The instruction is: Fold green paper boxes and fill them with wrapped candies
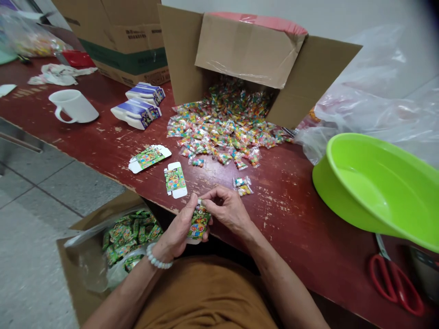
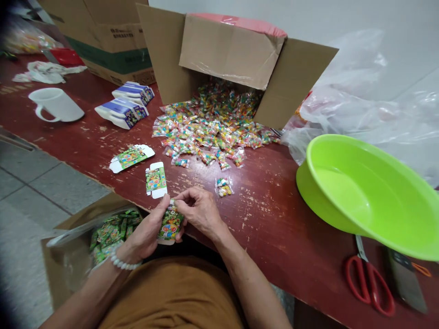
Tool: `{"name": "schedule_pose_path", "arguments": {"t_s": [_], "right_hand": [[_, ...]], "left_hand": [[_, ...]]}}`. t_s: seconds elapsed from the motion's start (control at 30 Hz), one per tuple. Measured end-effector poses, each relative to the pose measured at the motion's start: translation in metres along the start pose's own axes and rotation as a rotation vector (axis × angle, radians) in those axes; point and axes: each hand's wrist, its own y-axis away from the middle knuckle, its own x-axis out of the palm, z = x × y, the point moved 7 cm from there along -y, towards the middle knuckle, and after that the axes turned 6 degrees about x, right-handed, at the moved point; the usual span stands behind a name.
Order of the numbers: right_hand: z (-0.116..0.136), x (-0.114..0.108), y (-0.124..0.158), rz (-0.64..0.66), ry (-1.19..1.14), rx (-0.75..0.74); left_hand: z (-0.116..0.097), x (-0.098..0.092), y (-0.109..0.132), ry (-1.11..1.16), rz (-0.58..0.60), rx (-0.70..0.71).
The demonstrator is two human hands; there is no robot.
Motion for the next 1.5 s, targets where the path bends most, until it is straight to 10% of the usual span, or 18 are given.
{"name": "schedule_pose_path", "arguments": {"t_s": [0.2,0.4,0.57,0.8,0.93,1.1,1.27,1.5], "right_hand": [[0.003,0.005,0.008,0.121,-0.049,-0.057],[0.004,0.001,0.015,-0.021,0.157,-0.318],[-0.01,-0.01,0.009,0.022,0.059,-0.137],[0.004,-0.11,-0.002,-0.619,0.72,-0.1],[-0.017,-0.133,-0.016,-0.644,1.016,0.131],[-0.031,-0.135,-0.025,-0.671,0.708,0.123],[-0.007,-0.117,-0.005,-0.659,0.207,-0.14],[0.008,-0.002,0.029,-0.134,-0.065,-0.123]], "left_hand": [[-0.001,-0.001,-0.002,0.073,-0.026,-0.018],[0.004,0.003,0.001,0.216,0.028,-0.039],[0.003,0.008,0.012,0.175,0.121,0.044],[0.017,-0.033,0.032,-0.033,0.044,-0.051],[0.015,-0.054,0.038,-0.159,-0.022,-0.008],[-0.002,-0.062,0.042,-0.459,0.065,0.015],[-0.019,-0.082,0.043,-0.743,0.172,-0.017],[-0.035,-0.079,0.043,-0.204,0.046,0.08]]}}
